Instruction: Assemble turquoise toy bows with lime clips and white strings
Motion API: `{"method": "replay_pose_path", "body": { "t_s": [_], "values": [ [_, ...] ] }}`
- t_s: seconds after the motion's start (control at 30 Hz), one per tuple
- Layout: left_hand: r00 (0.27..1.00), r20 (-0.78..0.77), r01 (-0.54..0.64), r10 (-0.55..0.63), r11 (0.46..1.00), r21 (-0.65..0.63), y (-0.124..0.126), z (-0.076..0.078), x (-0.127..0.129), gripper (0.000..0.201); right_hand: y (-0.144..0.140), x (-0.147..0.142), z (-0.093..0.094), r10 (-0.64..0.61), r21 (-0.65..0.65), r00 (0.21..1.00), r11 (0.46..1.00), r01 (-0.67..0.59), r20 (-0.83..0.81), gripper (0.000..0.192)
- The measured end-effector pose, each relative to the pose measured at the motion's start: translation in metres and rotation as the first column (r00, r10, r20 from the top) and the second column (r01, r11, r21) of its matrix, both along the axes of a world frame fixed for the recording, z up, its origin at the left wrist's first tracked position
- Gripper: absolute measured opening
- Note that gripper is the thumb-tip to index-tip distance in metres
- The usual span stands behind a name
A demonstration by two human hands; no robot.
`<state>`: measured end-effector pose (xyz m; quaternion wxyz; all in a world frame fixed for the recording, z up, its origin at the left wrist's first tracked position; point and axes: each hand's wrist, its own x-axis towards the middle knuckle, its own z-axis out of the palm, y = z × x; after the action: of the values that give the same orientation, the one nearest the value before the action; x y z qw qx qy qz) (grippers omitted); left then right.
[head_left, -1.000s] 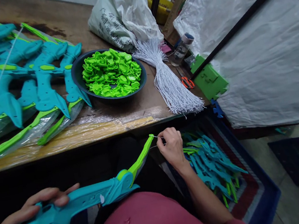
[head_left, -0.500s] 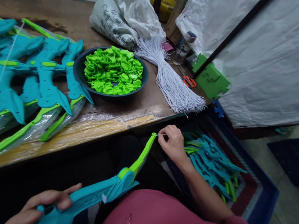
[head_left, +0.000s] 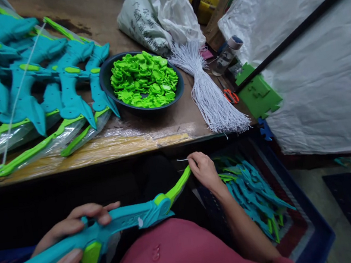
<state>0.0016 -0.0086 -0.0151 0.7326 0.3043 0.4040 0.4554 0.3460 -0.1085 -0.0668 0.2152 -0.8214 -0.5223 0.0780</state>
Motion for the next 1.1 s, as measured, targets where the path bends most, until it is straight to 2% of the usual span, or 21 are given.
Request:
{"method": "replay_pose_path", "body": {
  "t_s": [0.07, 0.17, 0.27, 0.4, 0.53, 0.6, 0.7, 0.77, 0.8, 0.87, 0.93, 0.97, 1.03, 1.1],
  "values": [
    [1.0, 0.004, 0.017, -0.017, 0.999, 0.035, 0.0, -0.002, 0.008, 0.048, -0.009, 0.01, 0.0, -0.019, 0.003, 1.0, 1.0, 0.019, -0.02, 0.025],
    [0.994, 0.107, -0.021, 0.012, 0.996, 0.085, 0.003, -0.015, 0.006, 0.097, -0.029, 0.025, 0.006, -0.066, 0.022, 0.997, 0.997, 0.068, -0.047, 0.031],
    [0.981, 0.192, -0.023, -0.011, 0.984, 0.177, -0.003, -0.038, -0.012, 0.112, -0.05, 0.038, 0.013, -0.121, -0.04, 0.986, 0.992, 0.117, -0.112, 0.039],
    [0.944, 0.325, -0.004, -0.05, 0.987, 0.163, -0.021, -0.068, -0.04, 0.103, -0.071, 0.054, 0.021, -0.199, -0.156, 0.977, 0.97, 0.186, -0.073, 0.047],
    [0.913, 0.407, -0.108, 0.035, 0.982, 0.157, -0.012, -0.081, -0.068, 0.092, -0.091, 0.077, 0.025, -0.248, -0.193, 0.96, 0.943, 0.27, 0.128, 0.049],
    [0.926, 0.37, -0.123, 0.082, 0.988, 0.09, 0.0, -0.079, -0.08, 0.08, -0.105, 0.091, 0.027, -0.263, -0.208, 0.935, 0.927, 0.313, 0.237, 0.048],
    [0.987, 0.149, -0.054, 0.058, 0.998, -0.03, 0.013, -0.068, -0.087, 0.048, -0.126, 0.111, 0.03, -0.244, -0.268, 0.894, 0.895, 0.357, 0.375, 0.047],
    [0.997, 0.027, -0.065, 0.066, 0.997, -0.044, 0.017, -0.057, -0.08, 0.033, -0.132, 0.12, 0.034, -0.155, -0.308, 0.882, 0.898, 0.313, 0.445, 0.043],
    [0.995, 0.015, -0.097, 0.098, 0.995, -0.023, 0.018, -0.052, -0.073, 0.03, -0.13, 0.121, 0.037, -0.086, -0.315, 0.876, 0.913, 0.26, 0.474, 0.039],
    [0.985, 0.065, -0.163, 0.161, 0.986, 0.025, 0.02, -0.043, -0.058, 0.033, -0.115, 0.112, 0.044, 0.04, -0.272, 0.865, 0.956, 0.113, 0.5, 0.032],
    [0.972, 0.129, -0.206, 0.198, 0.977, 0.056, 0.021, -0.035, -0.045, 0.048, -0.084, 0.085, 0.054, 0.11, -0.129, 0.885, 0.99, -0.057, 0.453, 0.028],
    [0.971, 0.145, -0.203, 0.192, 0.977, 0.067, 0.022, -0.032, -0.04, 0.057, -0.064, 0.065, 0.06, 0.139, -0.039, 0.913, 0.99, -0.134, 0.383, 0.026],
    [0.974, 0.16, -0.174, 0.158, 0.981, 0.09, 0.021, -0.024, -0.031, 0.068, -0.02, 0.014, 0.075, 0.274, 0.142, 0.943, 0.942, -0.303, 0.191, 0.021],
    [0.979, 0.172, -0.135, 0.112, 0.983, 0.127, 0.018, -0.016, -0.024, 0.073, 0.024, -0.042, 0.092, 0.441, 0.233, 0.897, 0.877, -0.421, -0.038, 0.014]
  ]
}}
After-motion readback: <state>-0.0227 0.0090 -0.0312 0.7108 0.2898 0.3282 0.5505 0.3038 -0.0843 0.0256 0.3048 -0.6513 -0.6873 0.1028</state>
